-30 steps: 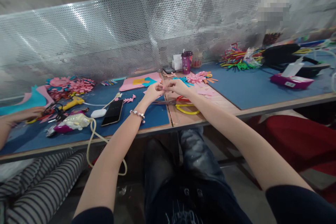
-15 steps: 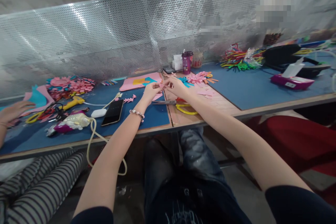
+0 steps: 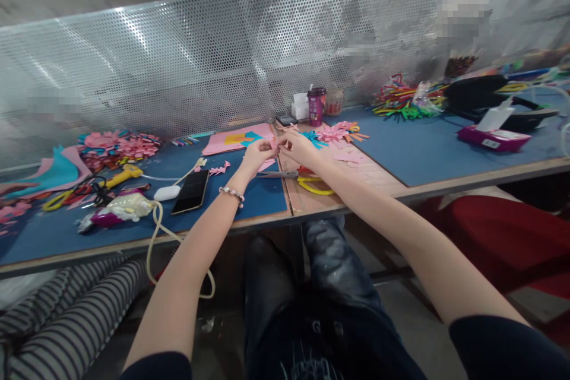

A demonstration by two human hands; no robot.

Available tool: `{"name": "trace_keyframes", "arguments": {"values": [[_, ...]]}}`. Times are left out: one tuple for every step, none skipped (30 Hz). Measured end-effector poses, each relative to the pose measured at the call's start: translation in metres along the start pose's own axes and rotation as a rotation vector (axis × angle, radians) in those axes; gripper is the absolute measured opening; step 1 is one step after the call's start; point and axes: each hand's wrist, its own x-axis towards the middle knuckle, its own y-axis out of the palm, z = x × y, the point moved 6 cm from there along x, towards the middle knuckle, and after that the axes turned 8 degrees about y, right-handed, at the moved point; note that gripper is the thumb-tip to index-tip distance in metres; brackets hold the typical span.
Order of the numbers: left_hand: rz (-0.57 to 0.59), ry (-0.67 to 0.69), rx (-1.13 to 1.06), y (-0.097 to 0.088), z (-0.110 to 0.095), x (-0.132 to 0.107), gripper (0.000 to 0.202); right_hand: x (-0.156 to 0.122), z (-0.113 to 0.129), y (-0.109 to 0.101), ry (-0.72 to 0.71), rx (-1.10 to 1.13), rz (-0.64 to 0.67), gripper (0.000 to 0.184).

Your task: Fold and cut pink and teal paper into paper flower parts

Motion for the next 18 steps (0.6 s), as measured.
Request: {"name": "trace_keyframes", "arguments": {"values": [[0.005,0.001,-0.002,0.0002,-0.0001,-0.0001,0.033,0.0001,-0.0001,0.0001,-0.006,-0.007,-0.008,0.003],[0.007,0.002,-0.002,0.0003,-0.0003,-0.0003,0.034,0.0002,-0.0002,0.0003,-0.012,-0.016,-0.013,0.003],[0.01,0.005,-0.002,0.0004,-0.0006,-0.0004,0.034,0.0003,-0.0004,0.0005,-0.015,-0.025,-0.019,0.004],[0.011,0.008,0.0,0.0006,-0.0009,-0.0005,0.035,0.0004,-0.0007,0.0008,-0.018,-0.032,-0.025,0.004],[0.012,0.012,0.003,0.0008,-0.0013,-0.0006,0.036,0.0005,-0.0011,0.0012,-0.019,-0.038,-0.03,0.004],[0.011,0.015,0.007,0.0011,-0.0018,-0.0006,0.036,0.0005,-0.0015,0.0016,-0.02,-0.042,-0.033,0.004],[0.012,0.017,0.009,0.0015,-0.0021,-0.0008,0.036,0.0005,-0.0019,0.0021,-0.02,-0.046,-0.034,0.004],[0.013,0.018,0.011,0.002,-0.0024,-0.0009,0.036,0.0003,-0.0023,0.0025,-0.015,-0.049,-0.037,0.004],[0.013,0.017,0.013,0.0025,-0.0027,-0.001,0.036,0.0001,-0.0026,0.0028,-0.008,-0.052,-0.039,0.004],[0.014,0.016,0.017,0.003,-0.003,-0.0012,0.036,-0.0002,-0.0027,0.0031,0.0,-0.054,-0.04,0.004],[0.014,0.016,0.023,0.0034,-0.0032,-0.0013,0.036,-0.0006,-0.0027,0.0034,0.008,-0.054,-0.042,0.003],[0.014,0.015,0.029,0.0035,-0.0033,-0.0013,0.035,-0.0009,-0.0028,0.0036,0.018,-0.053,-0.043,0.003],[0.012,0.015,0.037,0.0034,-0.0034,-0.0013,0.035,-0.0011,-0.0031,0.0038,0.029,-0.048,-0.046,0.002],[0.012,0.014,0.045,0.003,-0.0032,-0.0012,0.035,-0.0013,-0.0037,0.0039,0.04,-0.035,-0.05,0.003],[0.014,0.014,0.052,0.0024,-0.003,-0.0009,0.035,-0.0012,-0.0047,0.004,0.051,-0.015,-0.055,0.005],[0.016,0.016,0.06,0.0016,-0.0026,-0.0005,0.035,-0.001,-0.0062,0.0042,0.06,0.013,-0.061,0.008],[0.018,0.018,0.071,0.0005,-0.0022,0.0,0.035,-0.0007,-0.008,0.0046,0.065,0.044,-0.066,0.012],[0.02,0.021,0.087,-0.0009,-0.0015,0.0006,0.035,-0.0003,-0.0099,0.0054,0.064,0.074,-0.063,0.016]]}}
